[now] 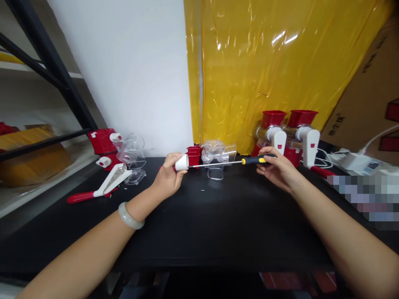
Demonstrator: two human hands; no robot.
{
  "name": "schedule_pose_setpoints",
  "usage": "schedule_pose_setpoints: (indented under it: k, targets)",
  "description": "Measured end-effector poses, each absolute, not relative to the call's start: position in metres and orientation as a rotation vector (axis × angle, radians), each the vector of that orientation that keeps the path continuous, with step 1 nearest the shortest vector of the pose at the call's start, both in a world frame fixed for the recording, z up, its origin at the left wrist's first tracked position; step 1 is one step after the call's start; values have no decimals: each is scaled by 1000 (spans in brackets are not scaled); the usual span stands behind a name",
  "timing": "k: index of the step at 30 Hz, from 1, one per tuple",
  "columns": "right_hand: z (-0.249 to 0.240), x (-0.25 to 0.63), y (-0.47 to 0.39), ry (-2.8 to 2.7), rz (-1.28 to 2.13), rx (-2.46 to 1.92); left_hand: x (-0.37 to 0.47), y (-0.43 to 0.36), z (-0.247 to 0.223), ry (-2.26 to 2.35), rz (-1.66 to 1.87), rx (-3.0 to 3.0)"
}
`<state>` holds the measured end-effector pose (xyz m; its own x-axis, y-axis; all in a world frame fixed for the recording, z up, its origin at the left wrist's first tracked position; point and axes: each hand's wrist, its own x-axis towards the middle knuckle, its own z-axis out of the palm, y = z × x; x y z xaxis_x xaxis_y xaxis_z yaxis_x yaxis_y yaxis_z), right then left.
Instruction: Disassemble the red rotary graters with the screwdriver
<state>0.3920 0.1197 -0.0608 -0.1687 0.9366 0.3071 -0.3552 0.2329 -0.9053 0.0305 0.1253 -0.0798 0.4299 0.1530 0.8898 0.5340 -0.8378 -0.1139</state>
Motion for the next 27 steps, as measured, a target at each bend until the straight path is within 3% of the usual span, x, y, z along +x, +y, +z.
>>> schedule_pose_setpoints:
  k: [5,12,21,27]
  targets:
    - [-51,393,111,-1256,1347,-593,27,130,-84,-585,-1398,-2294]
    - [-62,392,124,-1356,1183,-840,26,131,-82,-554,-1395,-2276]
    - [-53,392,111,-1184,1324,-494,29,128,-81,-545,-1391,-2327]
    - [-63,392,121,-1366,1234,-721,24,134,-84,-594,-1402,-2278]
